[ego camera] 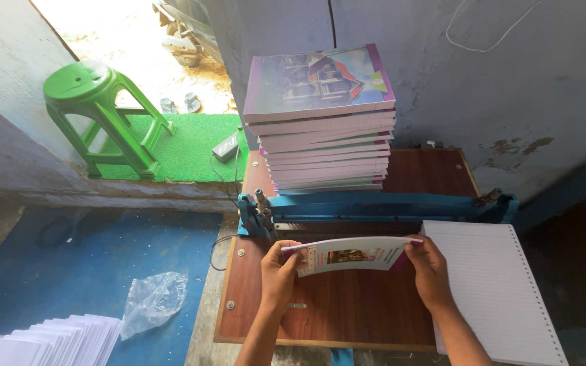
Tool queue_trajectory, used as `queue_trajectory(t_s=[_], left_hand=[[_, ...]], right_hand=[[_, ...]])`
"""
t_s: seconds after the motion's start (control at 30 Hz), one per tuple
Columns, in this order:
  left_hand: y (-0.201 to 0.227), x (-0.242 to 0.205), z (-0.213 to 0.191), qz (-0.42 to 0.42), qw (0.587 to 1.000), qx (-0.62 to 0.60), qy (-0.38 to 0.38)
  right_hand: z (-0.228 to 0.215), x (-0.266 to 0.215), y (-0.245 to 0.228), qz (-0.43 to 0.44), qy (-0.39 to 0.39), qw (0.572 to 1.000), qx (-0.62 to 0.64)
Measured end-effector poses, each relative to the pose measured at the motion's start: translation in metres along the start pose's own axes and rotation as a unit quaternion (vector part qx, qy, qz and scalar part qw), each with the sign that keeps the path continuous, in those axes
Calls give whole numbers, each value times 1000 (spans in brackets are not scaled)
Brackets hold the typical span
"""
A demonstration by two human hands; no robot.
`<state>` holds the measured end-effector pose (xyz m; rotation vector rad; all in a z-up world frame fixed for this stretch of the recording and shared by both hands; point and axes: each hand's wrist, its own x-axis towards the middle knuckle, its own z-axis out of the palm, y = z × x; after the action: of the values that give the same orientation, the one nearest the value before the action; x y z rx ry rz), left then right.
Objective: The person inserts lined paper sheets into a printed cover, aligns them on a manual binding machine, and staples the spine. The person repeats this process for multiple notebooks, stacking the finished units on the table.
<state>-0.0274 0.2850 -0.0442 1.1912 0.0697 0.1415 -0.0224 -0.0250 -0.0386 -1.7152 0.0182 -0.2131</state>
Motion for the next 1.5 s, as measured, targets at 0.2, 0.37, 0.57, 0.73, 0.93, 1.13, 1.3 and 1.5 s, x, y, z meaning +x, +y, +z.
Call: queue_trajectory(t_s=[0.2, 0.37, 0.57, 0.73, 0.93, 1.13, 1.3, 1.5], left_hand=[[-1, 1, 7, 8, 999, 26, 23], [-6, 3, 5, 14, 999, 35, 13], [-23, 4, 1, 42, 998, 34, 21], [-21, 3, 0, 51, 998, 31, 1], [-10, 3, 4, -4, 1000, -12, 3], [-9, 3, 2, 29, 1000, 7, 1], [-13, 3, -2, 48, 999, 14, -5], [-8, -5, -3, 28, 1000, 4, -12]], right_hand=[[2, 7, 0, -2, 10, 999, 46], [12, 11, -3, 6, 34, 999, 8], [20, 12, 9, 0, 58, 998, 9], [17, 15, 23, 5, 70, 997, 30], [15, 17, 31, 7, 67, 996, 51], [1, 12, 15, 28, 74, 997, -9], [-17, 5, 6, 15, 52, 997, -45], [-20, 6, -7, 214, 66, 963, 149]])
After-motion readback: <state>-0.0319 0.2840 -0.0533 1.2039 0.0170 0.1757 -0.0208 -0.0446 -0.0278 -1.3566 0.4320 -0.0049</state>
